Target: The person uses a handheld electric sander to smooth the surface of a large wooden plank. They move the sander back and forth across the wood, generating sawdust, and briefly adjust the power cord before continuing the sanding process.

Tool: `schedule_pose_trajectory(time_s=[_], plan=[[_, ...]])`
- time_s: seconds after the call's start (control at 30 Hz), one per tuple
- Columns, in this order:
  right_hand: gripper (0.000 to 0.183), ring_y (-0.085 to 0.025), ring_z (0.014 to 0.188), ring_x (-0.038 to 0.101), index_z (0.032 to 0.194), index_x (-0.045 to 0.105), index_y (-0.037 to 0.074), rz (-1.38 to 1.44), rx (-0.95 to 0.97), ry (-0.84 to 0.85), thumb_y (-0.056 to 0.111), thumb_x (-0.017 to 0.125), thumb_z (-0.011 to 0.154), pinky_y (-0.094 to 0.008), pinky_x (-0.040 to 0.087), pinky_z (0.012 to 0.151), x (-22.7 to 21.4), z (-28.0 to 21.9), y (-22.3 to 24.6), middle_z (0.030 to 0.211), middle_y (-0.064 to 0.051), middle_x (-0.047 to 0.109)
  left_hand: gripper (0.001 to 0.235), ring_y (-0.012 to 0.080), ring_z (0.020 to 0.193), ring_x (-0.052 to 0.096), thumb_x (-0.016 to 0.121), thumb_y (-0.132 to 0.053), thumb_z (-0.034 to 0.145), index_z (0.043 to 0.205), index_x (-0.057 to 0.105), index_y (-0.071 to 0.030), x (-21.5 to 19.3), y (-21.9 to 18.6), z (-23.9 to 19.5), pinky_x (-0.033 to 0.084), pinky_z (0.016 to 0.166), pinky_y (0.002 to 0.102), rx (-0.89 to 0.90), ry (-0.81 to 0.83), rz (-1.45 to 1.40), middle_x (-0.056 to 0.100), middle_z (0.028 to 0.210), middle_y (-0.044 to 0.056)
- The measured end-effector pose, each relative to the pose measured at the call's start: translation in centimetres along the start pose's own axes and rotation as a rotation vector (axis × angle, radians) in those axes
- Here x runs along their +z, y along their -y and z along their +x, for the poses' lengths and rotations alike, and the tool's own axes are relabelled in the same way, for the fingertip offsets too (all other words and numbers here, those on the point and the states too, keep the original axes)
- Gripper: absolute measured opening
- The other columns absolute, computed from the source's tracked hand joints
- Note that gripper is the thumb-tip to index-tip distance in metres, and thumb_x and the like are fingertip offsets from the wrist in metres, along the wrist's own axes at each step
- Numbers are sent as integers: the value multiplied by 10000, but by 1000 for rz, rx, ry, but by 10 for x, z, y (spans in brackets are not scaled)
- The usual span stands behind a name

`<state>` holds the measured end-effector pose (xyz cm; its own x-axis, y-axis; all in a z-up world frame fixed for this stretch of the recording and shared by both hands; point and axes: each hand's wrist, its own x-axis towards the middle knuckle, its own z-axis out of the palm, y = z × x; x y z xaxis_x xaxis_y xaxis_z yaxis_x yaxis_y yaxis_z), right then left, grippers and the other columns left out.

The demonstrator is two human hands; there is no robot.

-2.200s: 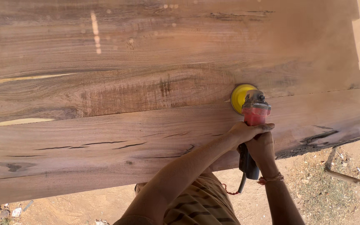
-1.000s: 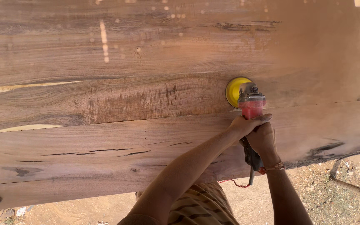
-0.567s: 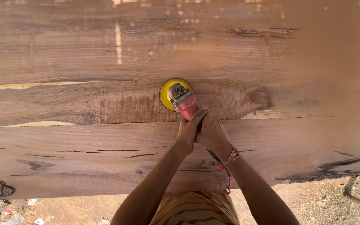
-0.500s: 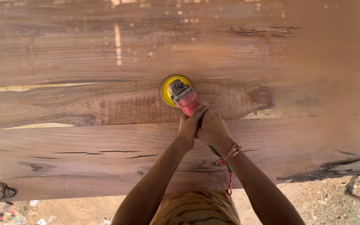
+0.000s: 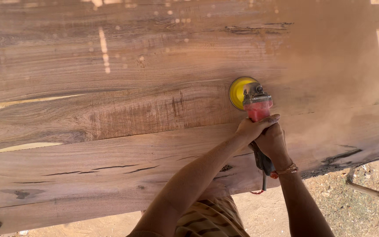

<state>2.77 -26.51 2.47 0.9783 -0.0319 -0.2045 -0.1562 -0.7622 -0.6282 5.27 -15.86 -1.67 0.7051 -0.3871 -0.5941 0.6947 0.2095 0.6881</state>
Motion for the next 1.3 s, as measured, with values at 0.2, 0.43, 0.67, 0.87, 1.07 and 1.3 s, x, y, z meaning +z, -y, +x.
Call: schedule_pose_trajectory(time_s=[0.2, 0.43, 0.67, 0.87, 1.07, 1.3], plan=[[316, -290, 682, 777, 1003, 641, -17, -25, 222, 19, 182, 758, 787, -409, 608, 613, 1, -54, -9, 744, -190, 753, 779, 237, 956, 740, 775, -668, 716, 1118, 701, -5, 13, 27, -43, 600, 782, 380, -97, 47, 12, 745, 1046, 158], [364, -314, 702, 747, 1020, 623, -24, -79, 118, -11, 191, 783, 775, -428, 590, 604, 40, -111, 9, 776, -196, 726, 773, 231, 893, 749, 794, -666, 731, 1084, 703, 16, -18, 62, -101, 611, 782, 362, -110, 52, -38, 748, 1012, 164], [475, -285, 722, 775, 1108, 598, -14, 33, -124, 137, 171, 801, 720, -415, 618, 596, 108, -149, 88, 798, -156, 735, 636, 172, 870, 724, 804, -600, 763, 1058, 725, -42, -103, 75, -183, 602, 734, 356, -1, -62, -209, 739, 989, 96], [497, -348, 752, 773, 1059, 618, 12, -113, -79, 366, 198, 857, 664, -454, 615, 657, 187, -167, 190, 788, -186, 752, 654, 165, 916, 724, 795, -575, 816, 1115, 724, 2, -205, 75, -259, 597, 741, 321, 34, -296, -310, 747, 1020, 107], [396, -387, 831, 748, 1023, 636, 27, -251, -174, 586, 234, 798, 726, -494, 583, 719, 265, -187, 285, 852, -196, 755, 752, 170, 956, 711, 786, -579, 737, 1238, 646, -36, -295, 78, -343, 593, 778, 356, 7, -477, -574, 716, 1105, 86], [304, -393, 866, 747, 1023, 643, 37, -238, -36, 579, 236, 728, 810, -503, 579, 715, 285, -199, 324, 877, -205, 745, 696, 160, 983, 708, 788, -567, 768, 1202, 660, -39, -330, 82, -357, 587, 836, 335, 52, -430, -613, 725, 1098, 80]])
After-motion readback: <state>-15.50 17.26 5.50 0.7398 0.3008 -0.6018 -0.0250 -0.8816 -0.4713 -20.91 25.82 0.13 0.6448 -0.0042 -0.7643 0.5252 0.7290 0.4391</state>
